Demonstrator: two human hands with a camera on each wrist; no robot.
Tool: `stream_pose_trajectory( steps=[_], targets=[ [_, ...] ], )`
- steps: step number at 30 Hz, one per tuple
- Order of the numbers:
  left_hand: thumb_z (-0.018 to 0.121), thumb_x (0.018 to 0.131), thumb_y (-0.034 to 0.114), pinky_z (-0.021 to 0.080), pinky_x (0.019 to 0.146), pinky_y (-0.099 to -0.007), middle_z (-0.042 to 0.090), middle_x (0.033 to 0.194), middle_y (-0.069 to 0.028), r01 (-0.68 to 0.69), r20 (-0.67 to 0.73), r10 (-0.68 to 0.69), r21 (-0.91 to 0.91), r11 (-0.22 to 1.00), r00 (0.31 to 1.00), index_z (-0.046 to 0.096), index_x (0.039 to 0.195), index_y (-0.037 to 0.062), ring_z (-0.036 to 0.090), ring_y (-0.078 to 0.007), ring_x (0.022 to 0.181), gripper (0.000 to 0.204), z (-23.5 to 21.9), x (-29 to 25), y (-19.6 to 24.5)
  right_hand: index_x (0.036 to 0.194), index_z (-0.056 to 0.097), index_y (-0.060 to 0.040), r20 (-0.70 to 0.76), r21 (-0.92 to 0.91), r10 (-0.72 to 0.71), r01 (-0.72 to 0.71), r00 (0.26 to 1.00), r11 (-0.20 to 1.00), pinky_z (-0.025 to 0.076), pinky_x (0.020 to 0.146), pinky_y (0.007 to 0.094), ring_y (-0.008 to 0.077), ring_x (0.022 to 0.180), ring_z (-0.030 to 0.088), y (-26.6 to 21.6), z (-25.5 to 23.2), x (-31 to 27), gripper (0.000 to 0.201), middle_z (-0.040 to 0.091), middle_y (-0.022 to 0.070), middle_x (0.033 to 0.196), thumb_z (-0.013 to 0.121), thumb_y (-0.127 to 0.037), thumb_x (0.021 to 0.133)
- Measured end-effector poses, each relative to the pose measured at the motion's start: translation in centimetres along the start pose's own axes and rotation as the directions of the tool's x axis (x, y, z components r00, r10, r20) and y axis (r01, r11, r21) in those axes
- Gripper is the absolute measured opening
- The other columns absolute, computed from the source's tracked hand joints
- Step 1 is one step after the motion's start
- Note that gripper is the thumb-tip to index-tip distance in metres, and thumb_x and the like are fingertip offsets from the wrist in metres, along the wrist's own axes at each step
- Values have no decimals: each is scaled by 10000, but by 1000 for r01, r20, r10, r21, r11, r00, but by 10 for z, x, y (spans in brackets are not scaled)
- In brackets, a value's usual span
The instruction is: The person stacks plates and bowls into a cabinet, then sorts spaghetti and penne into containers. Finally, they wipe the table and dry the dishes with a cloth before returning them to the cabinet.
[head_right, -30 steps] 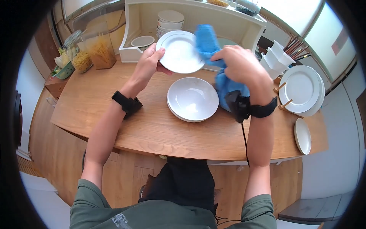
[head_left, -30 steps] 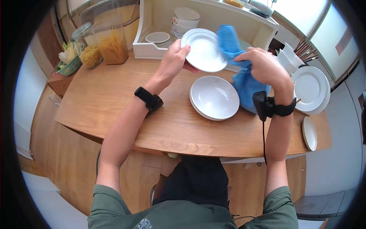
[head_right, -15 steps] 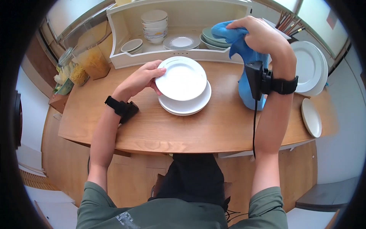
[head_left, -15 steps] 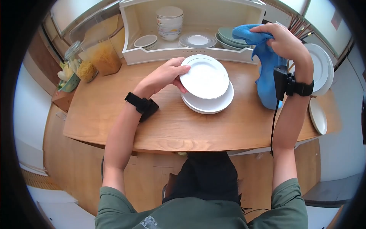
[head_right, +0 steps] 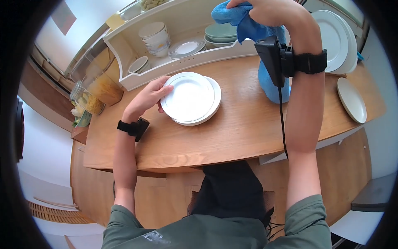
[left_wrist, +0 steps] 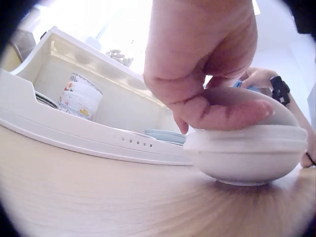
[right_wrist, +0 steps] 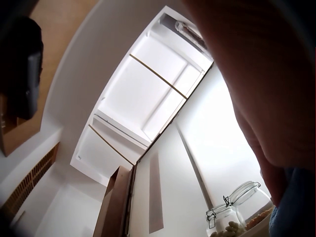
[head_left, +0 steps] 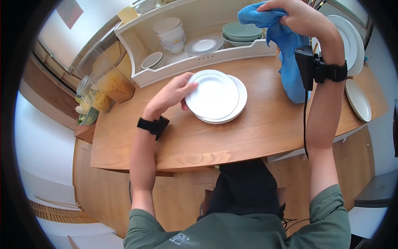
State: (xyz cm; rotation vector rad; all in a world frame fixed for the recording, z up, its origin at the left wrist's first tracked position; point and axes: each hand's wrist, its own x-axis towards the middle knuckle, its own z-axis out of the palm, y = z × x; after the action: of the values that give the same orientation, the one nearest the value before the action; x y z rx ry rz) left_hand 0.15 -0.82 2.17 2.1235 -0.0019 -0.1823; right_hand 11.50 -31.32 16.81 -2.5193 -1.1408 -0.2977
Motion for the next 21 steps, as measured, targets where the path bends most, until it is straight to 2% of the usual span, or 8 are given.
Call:
stream_pose_trajectory(
  steps=[4,8,9,13,15,16,18,21],
  targets=[
    [508,1003,277,449,494,-234,534,756,-21,-36,-40,46,212,977,998,524,1171,-21,540,-65,586,342,-1,4,-5,1186,614,32,77,66,94,-99,993,993,498,852,335,325,1011,639,-16,-16,-14,582,664,243,1055,434,96,636],
    [552,978,270,483,656,-342,643,852,-150,-144,-89,193,391,909,977,550,1153,-33,608,-211,728,349,1,7,-10,1188,608,41,-25,41,-42,43,999,998,491,861,326,320,1024,633,3,-9,-10,578,654,243,1071,428,93,641],
    [566,967,290,477,699,-378,665,919,-194,-96,-103,149,400,912,983,569,1136,-30,617,-275,782,361,3,7,-8,1191,607,41,-44,25,-59,61,997,998,489,863,321,315,1025,632,7,-7,-7,578,653,240,1073,426,92,644],
    [565,962,338,470,702,-388,668,880,-179,2,-50,23,460,888,998,599,1108,-17,616,-287,785,386,8,5,-1,1192,608,43,7,103,90,-90,996,991,488,860,315,297,1017,635,-7,-18,-21,576,657,226,1067,424,88,647],
    [567,962,341,467,669,-374,659,841,-159,-19,-46,44,456,890,998,596,1118,-18,609,-259,740,393,9,4,-3,1195,606,43,-72,93,-98,104,993,990,493,842,316,279,996,639,-1,-16,-28,578,664,216,1061,429,88,646],
    [568,962,344,464,637,-359,650,802,-138,-40,-43,66,447,894,997,593,1127,-20,603,-231,695,400,8,4,-3,1195,606,43,-78,96,-95,102,992,990,493,842,316,279,996,639,1,-18,-26,578,664,216,1061,429,88,646],
    [559,969,335,449,581,-332,625,749,-109,-8,-40,26,397,918,999,590,1140,-22,580,-188,636,397,6,3,1,1197,609,36,53,200,71,-80,996,976,498,811,313,267,956,643,-1,-21,-18,587,671,204,1032,437,92,639],
    [537,981,314,407,482,-278,570,661,-54,46,-64,-26,321,946,998,582,1164,-25,523,-110,537,388,-6,5,-2,1203,613,24,49,180,62,-70,997,981,499,785,310,265,921,642,1,-24,-20,593,673,197,1005,447,95,639]
  ],
)
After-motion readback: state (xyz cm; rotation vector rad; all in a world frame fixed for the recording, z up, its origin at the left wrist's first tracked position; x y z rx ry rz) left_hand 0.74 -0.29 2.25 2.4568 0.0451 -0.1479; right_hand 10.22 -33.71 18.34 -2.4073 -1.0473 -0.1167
